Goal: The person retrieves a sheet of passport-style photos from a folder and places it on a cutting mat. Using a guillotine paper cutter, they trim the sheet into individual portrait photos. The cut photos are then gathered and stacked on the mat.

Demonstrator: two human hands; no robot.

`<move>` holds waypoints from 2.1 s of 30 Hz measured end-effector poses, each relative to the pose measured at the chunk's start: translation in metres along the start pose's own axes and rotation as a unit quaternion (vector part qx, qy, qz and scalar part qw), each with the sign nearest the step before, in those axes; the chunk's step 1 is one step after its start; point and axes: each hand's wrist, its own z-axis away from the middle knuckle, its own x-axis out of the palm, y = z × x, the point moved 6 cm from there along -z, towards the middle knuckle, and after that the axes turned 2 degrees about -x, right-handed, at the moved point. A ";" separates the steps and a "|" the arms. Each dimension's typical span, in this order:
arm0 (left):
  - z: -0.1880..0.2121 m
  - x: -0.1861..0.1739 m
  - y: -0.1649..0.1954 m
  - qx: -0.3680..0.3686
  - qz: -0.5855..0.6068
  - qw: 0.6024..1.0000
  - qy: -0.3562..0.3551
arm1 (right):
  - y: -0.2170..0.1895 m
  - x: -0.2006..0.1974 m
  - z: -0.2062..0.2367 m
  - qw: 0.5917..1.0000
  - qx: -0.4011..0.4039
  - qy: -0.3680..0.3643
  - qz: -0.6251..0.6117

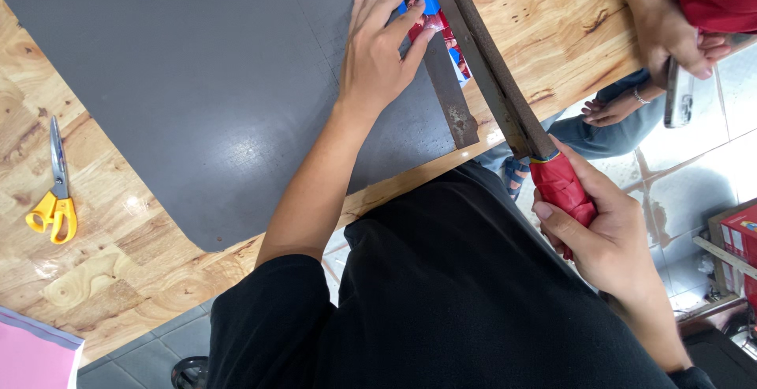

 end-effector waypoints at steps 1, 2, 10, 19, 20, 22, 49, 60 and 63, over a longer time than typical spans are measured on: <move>0.000 0.000 0.000 0.001 -0.001 1.000 0.000 | 0.000 0.000 0.000 1.000 0.002 0.003 0.003; 0.000 0.000 0.000 0.001 -0.002 1.000 0.000 | 0.000 0.000 0.000 1.000 0.005 0.006 0.007; 0.000 0.001 0.000 0.000 -0.006 1.000 -0.001 | 0.002 0.003 -0.006 0.999 -0.027 0.001 0.041; 0.000 0.001 0.001 -0.002 -0.009 1.000 -0.004 | 0.009 0.004 -0.010 0.998 -0.047 0.002 0.049; 0.000 0.000 0.002 -0.001 -0.009 1.000 -0.004 | 0.010 0.004 -0.010 0.998 -0.049 0.003 0.049; -0.001 0.000 0.002 -0.003 -0.011 1.000 -0.005 | 0.013 0.004 -0.011 0.998 -0.043 0.002 0.055; -0.003 0.002 0.005 -0.012 -0.012 1.000 -0.022 | 0.084 0.022 -0.045 0.995 -0.062 -0.077 -0.034; -0.016 0.001 0.020 -0.038 0.014 0.999 -0.022 | 0.020 -0.005 -0.206 0.975 -0.138 0.102 0.142; -0.018 0.003 0.024 -0.044 0.011 0.999 -0.024 | -0.021 0.012 -0.239 0.962 -0.123 0.099 0.224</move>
